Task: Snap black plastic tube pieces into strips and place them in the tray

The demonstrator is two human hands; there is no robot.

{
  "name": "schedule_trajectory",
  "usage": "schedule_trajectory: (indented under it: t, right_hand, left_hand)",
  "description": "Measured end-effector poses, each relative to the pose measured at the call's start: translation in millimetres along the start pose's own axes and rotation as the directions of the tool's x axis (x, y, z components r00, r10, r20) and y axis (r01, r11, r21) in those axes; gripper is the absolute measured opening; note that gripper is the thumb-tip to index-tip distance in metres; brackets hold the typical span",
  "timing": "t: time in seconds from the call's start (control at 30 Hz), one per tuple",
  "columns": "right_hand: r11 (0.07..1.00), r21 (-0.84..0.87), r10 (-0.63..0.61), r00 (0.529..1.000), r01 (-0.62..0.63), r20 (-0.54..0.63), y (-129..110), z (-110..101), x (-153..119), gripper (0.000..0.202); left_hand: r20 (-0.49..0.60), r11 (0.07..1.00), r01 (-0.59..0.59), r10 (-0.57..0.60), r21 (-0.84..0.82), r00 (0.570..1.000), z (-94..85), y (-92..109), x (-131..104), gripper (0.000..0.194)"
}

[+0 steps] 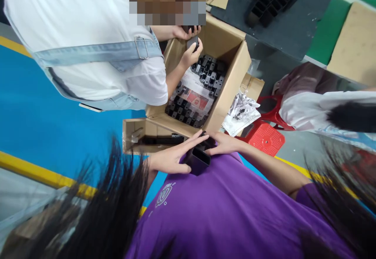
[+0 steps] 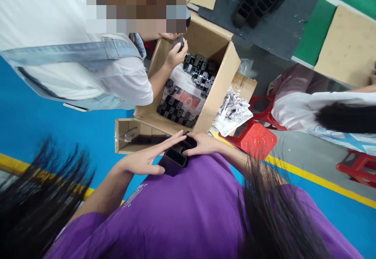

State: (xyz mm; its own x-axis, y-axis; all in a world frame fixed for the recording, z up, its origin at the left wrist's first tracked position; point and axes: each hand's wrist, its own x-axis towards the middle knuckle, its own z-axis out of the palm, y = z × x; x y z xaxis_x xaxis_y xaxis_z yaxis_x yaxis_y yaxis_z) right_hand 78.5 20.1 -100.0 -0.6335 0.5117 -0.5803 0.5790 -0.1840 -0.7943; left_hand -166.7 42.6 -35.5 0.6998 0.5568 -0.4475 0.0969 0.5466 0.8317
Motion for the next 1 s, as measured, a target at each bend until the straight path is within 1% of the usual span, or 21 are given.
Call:
schedule_trajectory:
  t: [0.03, 0.1, 0.17, 0.2, 0.23, 0.27, 0.33, 0.37, 0.4, 0.47, 0.53, 0.57, 0.6, 0.67, 0.73, 0.83, 0.9, 1.0]
  right_hand:
    - [1.0, 0.001, -0.003, 1.0, 0.003, -0.003, 0, -1, 0, 0.06]
    - [0.999, 0.029, -0.028, 1.0, 0.028, -0.012, 0, -2, 1, 0.056]
    - [0.995, 0.072, -0.063, 0.998, 0.065, -0.023, 2, -3, 2, 0.056]
    - [0.993, 0.092, -0.079, 0.997, 0.081, -0.027, 3, -4, 2, 0.057]
    - [0.99, 0.107, -0.09, 0.996, 0.092, -0.03, 5, -4, 3, 0.058]
    - [0.987, 0.12, -0.099, 0.994, 0.103, -0.033, 6, -4, 4, 0.058]
    - [0.981, 0.145, -0.123, 0.991, 0.128, -0.047, 10, -2, 4, 0.057]
    - [0.977, 0.157, -0.138, 0.989, 0.145, -0.057, 11, 0, 4, 0.057]
    - [0.973, 0.167, -0.153, 0.986, 0.161, -0.065, 13, 1, 4, 0.057]
    - [0.968, 0.18, -0.165, 0.984, 0.174, -0.067, 18, 5, 3, 0.059]
    - [0.978, 0.162, -0.124, 0.99, 0.132, -0.063, 24, 9, 1, 0.062]
    - [0.986, 0.138, -0.085, 0.994, 0.094, -0.068, 27, 12, 0, 0.065]
    - [0.993, 0.108, -0.045, 0.996, 0.054, -0.083, 29, 14, 0, 0.07]
    - [0.998, 0.062, 0.002, 0.992, 0.006, -0.125, 32, 19, -1, 0.078]
    - [0.996, 0.081, -0.009, 0.987, 0.022, -0.159, 33, 25, -1, 0.084]
    - [0.976, 0.203, -0.039, 0.983, 0.076, -0.18, 32, 29, -2, 0.088]
    - [0.958, 0.273, -0.048, 0.988, 0.088, -0.148, 33, 26, -2, 0.088]
    - [0.945, 0.31, -0.087, 0.994, 0.102, -0.062, 38, 15, 0, 0.079]
  left_hand:
    - [-0.031, 1.0, 0.002, -0.001, 0.026, 1.0, 3.8, 1, 0, 0.085]
    - [-0.091, 0.984, -0.044, 0.06, 0.172, 0.994, 10.8, 0, 1, 0.079]
    - [-0.103, 0.931, -0.125, 0.17, 0.342, 0.98, 14.3, -1, 4, 0.072]
    - [-0.1, 0.908, -0.151, 0.205, 0.392, 0.974, 14.3, -1, 7, 0.07]
    - [-0.101, 0.902, -0.153, 0.21, 0.403, 0.972, 13.4, 0, 9, 0.07]
    - [-0.105, 0.916, -0.131, 0.183, 0.38, 0.977, 11.8, 0, 12, 0.07]
    - [-0.092, 0.956, -0.036, 0.065, 0.29, 0.994, 8.8, 2, 17, 0.073]
    - [-0.057, 0.963, 0.018, -0.003, 0.269, 0.998, 8.1, 3, 19, 0.077]
    - [0.001, 0.956, 0.064, -0.067, 0.288, 0.998, 8.1, 3, 20, 0.083]
    - [0.123, 0.895, 0.127, -0.198, 0.428, 0.972, 9.6, 1, 22, 0.097]
    - [0.196, 0.804, 0.153, -0.316, 0.575, 0.928, 10.7, -2, 23, 0.108]
    - [0.217, 0.774, 0.156, -0.356, 0.614, 0.909, 10.2, -4, 24, 0.112]
    - [0.235, 0.76, 0.154, -0.377, 0.632, 0.896, 8.8, -6, 24, 0.114]
    - [0.276, 0.764, 0.131, -0.379, 0.631, 0.883, 4.2, -10, 26, 0.117]
    - [0.298, 0.778, 0.109, -0.36, 0.619, 0.884, -0.9, -14, 27, 0.12]
    - [0.299, 0.776, 0.093, -0.347, 0.623, 0.889, -4.5, -16, 28, 0.125]
    - [0.313, 0.756, 0.076, -0.358, 0.651, 0.88, -3.6, -13, 30, 0.125]
    - [0.352, 0.724, 0.043, -0.386, 0.689, 0.853, -1.6, -8, 34, 0.124]
